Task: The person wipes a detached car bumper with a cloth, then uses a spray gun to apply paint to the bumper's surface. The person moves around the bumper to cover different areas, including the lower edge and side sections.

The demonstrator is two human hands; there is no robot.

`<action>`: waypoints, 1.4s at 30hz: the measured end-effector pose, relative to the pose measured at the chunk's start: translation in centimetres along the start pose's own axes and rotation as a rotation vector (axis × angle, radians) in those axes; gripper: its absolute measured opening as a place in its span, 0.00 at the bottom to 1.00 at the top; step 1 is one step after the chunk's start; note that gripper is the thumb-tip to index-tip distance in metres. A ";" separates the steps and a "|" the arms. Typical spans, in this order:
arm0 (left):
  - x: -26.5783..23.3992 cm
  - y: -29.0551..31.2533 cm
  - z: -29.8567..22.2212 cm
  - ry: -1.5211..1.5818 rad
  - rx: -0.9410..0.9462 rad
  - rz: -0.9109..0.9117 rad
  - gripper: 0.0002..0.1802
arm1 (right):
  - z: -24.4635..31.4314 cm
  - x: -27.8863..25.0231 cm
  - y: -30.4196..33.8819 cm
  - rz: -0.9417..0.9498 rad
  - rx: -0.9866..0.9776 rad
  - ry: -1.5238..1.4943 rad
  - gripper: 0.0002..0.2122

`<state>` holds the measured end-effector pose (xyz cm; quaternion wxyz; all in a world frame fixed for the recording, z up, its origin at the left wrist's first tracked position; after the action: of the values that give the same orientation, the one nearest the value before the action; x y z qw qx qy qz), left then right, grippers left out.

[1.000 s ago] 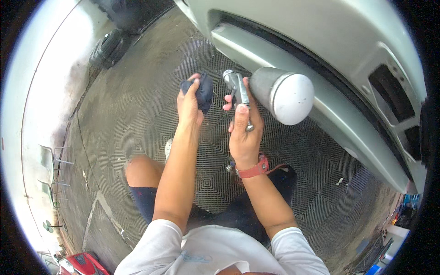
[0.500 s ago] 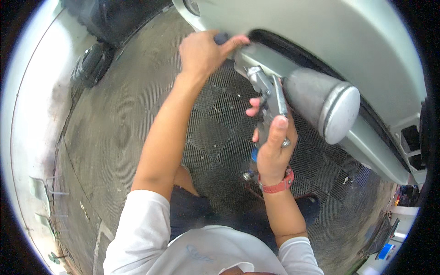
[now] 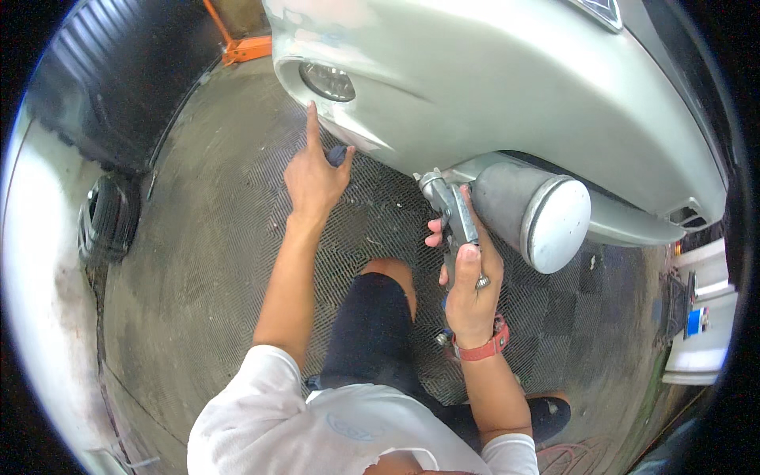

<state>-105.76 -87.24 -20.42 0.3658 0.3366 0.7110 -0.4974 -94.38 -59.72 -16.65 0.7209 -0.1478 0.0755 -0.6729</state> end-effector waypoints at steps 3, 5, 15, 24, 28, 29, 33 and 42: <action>1.2 -2.0 -1.8 -0.092 0.150 0.074 0.66 | 0.4 0.2 0.0 -0.043 -0.018 0.016 0.37; 2.4 -1.7 -3.2 -0.128 0.190 0.136 0.69 | 0.3 0.7 0.1 -0.054 -0.013 -0.017 0.34; 0.0 2.3 -10.5 0.921 0.346 0.368 0.66 | 0.6 1.7 0.7 -0.055 -0.003 0.004 0.32; -4.0 -4.7 -2.4 1.862 -0.114 0.644 0.52 | 7.5 6.1 0.3 -0.034 -0.107 -0.028 0.32; -4.7 -4.9 1.8 1.831 -0.294 0.238 0.53 | 9.3 5.6 0.5 -0.095 -0.170 -0.015 0.33; -5.2 -4.8 1.8 1.610 -0.237 0.175 0.53 | 9.9 5.1 0.4 -0.128 -0.184 -0.010 0.33; -8.7 -4.1 -1.4 0.902 0.042 0.133 0.58 | 12.8 3.6 -0.5 -0.223 -0.238 -0.048 0.29; -13.5 -0.9 -12.8 0.402 0.483 0.097 0.65 | 17.0 2.9 -6.4 -0.227 -0.230 -0.081 0.31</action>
<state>-102.07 -76.85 -5.46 0.1508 0.5388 0.6134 -0.5574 -94.98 -61.02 1.64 0.6208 -0.2640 0.1060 -0.7305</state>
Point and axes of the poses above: each hand's wrist, its own y-axis away from the middle knuckle, its own x-axis out of the palm, z = x × y, the point moved 9 cm from there along -y, towards the middle knuckle, and after that the axes turned 14 degrees about -y, right-handed, at the moved point
